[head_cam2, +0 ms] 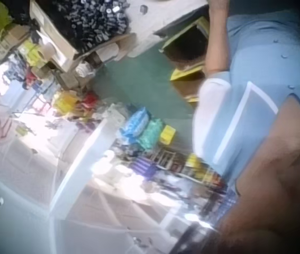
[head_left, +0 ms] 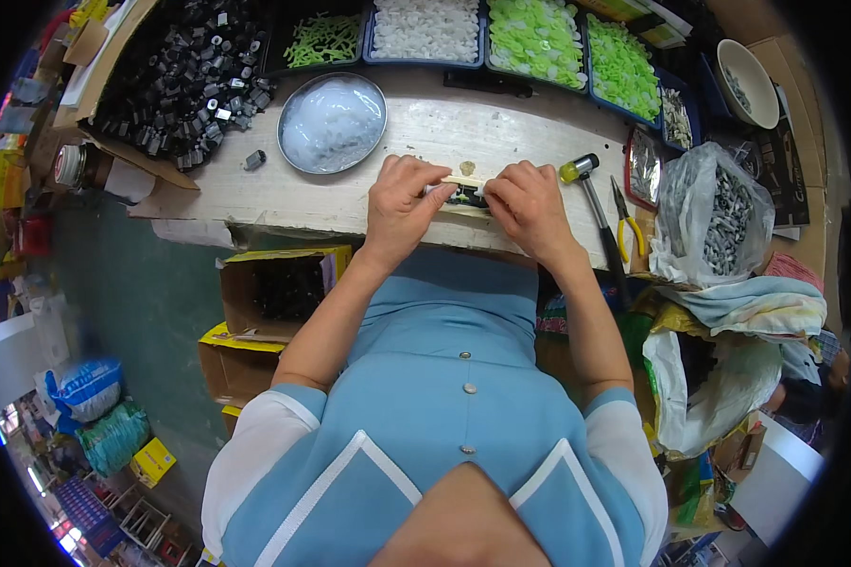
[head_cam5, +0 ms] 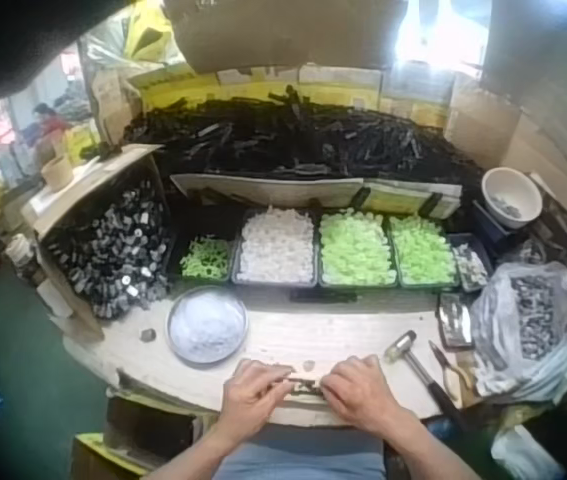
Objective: The recorder is assembling small components using a jig, pliers, and a small hammer at a factory workbench.
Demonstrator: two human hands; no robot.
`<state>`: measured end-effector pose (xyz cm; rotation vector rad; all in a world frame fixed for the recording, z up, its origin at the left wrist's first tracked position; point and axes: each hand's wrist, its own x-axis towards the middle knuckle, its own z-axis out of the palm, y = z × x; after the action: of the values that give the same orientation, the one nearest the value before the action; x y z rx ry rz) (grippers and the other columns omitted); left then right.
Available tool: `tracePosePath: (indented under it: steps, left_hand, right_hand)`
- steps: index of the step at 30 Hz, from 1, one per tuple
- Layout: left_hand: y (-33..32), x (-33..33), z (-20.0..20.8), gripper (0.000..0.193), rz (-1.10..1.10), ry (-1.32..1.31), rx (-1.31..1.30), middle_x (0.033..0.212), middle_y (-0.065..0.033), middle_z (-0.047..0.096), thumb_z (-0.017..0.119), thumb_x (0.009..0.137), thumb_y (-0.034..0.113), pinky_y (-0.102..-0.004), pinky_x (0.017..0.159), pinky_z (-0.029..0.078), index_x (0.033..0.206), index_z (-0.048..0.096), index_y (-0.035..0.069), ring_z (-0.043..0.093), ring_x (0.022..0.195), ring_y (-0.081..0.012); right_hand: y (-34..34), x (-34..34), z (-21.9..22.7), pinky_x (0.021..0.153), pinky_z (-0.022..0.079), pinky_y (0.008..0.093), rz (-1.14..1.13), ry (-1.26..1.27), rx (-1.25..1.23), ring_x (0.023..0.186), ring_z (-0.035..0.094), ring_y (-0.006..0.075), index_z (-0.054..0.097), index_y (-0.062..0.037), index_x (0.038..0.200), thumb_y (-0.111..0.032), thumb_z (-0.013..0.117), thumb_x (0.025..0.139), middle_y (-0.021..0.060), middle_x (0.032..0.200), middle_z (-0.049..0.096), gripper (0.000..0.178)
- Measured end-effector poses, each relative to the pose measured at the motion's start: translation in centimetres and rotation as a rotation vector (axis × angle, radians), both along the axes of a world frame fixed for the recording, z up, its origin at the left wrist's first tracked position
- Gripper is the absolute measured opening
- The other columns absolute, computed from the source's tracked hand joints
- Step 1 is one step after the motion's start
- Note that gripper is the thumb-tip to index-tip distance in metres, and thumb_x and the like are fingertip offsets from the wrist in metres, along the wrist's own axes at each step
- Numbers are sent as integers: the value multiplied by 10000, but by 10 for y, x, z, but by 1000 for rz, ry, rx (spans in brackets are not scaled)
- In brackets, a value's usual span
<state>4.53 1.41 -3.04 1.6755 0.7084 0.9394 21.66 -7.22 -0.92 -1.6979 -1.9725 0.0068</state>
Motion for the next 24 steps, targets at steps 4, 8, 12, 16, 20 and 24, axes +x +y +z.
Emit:
tracePosePath:
  steps: [4, 8, 12, 16, 20, 24]
  left_hand:
    - [-2, 4, -9, 125, 27, 232, 467, 855, -25, 572, 688, 678, 110, -323, 771, 322, 794, 650, 85, 484, 883, -193]
    - [-5, 9, -20, 112, 5, 281, 457, 921, -16, 570, 679, 655, 93, -333, 806, 298, 759, 637, 89, 466, 943, -199]
    - [-6, 11, -24, 109, 9, 267, 444, 925, -15, 566, 676, 652, 92, -335, 807, 297, 749, 628, 88, 469, 939, -204]
    - [-5, 11, -24, 117, -7, 254, 434, 922, -17, 561, 670, 645, 77, -343, 809, 296, 752, 623, 86, 470, 942, -207]
    - [-5, 11, -25, 126, -6, 247, 440, 928, -18, 556, 663, 644, 63, -349, 811, 296, 761, 624, 88, 469, 952, -210]
    - [-5, 11, -25, 131, -10, 239, 424, 932, -18, 555, 660, 640, 62, -350, 816, 296, 764, 621, 84, 469, 956, -212]
  right_hand:
    - [6, 0, -1, 668, 322, 340, 39, -40, -32, 744, 491, 192, 565, -97, 747, -95, 627, 706, 27, 719, 493, 74]
    - [11, -2, -1, 680, 328, 341, 91, -123, -90, 754, 490, 194, 569, -95, 746, -93, 630, 685, 28, 728, 494, 86]
    - [15, -1, -1, 686, 327, 344, 132, -165, -154, 744, 483, 200, 568, -97, 759, -99, 635, 678, 31, 724, 484, 105]
    - [19, -3, 6, 710, 345, 357, 158, -190, -165, 771, 510, 195, 593, -94, 694, -101, 593, 676, 39, 749, 533, 20]
    - [22, -8, 14, 718, 346, 355, 168, -259, -230, 772, 517, 204, 604, -80, 703, -90, 585, 670, 52, 760, 551, 39]
    - [24, -10, 12, 728, 348, 356, 191, -287, -291, 776, 519, 211, 605, -64, 688, -81, 578, 666, 73, 767, 559, 39]
